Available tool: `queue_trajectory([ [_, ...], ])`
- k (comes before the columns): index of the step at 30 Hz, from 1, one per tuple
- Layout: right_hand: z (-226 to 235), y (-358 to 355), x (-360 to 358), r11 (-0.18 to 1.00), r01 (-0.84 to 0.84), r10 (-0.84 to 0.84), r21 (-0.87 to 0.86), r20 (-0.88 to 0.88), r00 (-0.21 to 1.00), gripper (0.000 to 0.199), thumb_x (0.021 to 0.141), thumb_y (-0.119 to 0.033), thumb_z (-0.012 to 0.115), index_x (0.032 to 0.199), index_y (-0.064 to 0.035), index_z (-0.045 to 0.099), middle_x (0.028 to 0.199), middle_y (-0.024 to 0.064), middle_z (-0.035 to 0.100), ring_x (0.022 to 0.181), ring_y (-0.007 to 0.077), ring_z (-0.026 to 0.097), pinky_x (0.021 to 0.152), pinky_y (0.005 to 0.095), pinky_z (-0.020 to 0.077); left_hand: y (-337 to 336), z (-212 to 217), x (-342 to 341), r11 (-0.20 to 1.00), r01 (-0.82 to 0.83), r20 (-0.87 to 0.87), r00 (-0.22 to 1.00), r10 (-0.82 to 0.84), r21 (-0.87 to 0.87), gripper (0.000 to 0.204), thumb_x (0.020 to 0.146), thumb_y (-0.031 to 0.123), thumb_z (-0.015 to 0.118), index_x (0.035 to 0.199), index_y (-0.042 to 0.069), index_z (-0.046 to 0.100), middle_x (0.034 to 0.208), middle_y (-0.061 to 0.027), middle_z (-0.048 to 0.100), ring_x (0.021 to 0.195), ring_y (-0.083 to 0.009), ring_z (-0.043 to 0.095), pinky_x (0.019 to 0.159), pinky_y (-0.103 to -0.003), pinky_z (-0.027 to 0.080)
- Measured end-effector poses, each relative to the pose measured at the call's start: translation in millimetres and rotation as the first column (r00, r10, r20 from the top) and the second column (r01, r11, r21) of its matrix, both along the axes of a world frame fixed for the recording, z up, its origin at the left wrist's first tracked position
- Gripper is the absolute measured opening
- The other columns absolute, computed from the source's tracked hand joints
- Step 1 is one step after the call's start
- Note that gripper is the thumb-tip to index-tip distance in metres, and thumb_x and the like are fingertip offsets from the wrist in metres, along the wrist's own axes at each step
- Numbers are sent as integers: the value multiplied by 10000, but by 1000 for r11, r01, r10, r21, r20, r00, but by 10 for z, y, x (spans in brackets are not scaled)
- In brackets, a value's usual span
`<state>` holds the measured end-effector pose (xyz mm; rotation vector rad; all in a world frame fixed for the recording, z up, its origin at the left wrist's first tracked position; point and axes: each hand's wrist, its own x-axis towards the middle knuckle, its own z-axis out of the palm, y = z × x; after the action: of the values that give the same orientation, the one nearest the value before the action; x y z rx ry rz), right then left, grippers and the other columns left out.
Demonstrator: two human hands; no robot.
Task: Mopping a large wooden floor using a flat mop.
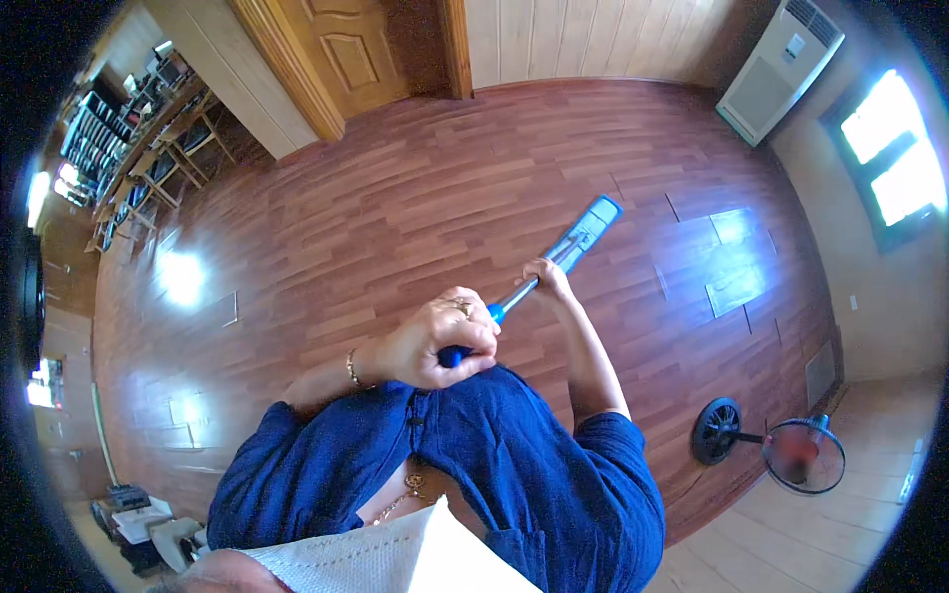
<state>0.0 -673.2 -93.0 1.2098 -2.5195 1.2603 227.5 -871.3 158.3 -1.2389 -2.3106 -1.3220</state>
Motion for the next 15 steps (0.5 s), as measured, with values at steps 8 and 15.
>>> queue_trajectory([
  [8, 463, -569, 183, 974, 219, -219, 58, -18, 976, 231, 688, -264, 796, 778, -129, 632, 736, 74, 645, 690, 263, 643, 627, 356, 500, -13, -100, 7, 952, -298, -158, 939, 306, 75, 143, 730, 68, 729, 757, 117, 597, 711, -17, 602, 726, -202, 602, 797, -365, 388],
  [15, 855, -981, 611, 999, 2, -5, 47, 78, 997, 191, 737, -160, 768, 825, -75, 622, 784, 105, 640, 723, 256, 631, 652, 357, 492, -58, 199, 105, 984, -28, -251, 965, 73, 178, 178, 741, 179, 731, 678, 107, 581, 608, -58, 535, 604, -258, 530, 701, -372, 417],
])
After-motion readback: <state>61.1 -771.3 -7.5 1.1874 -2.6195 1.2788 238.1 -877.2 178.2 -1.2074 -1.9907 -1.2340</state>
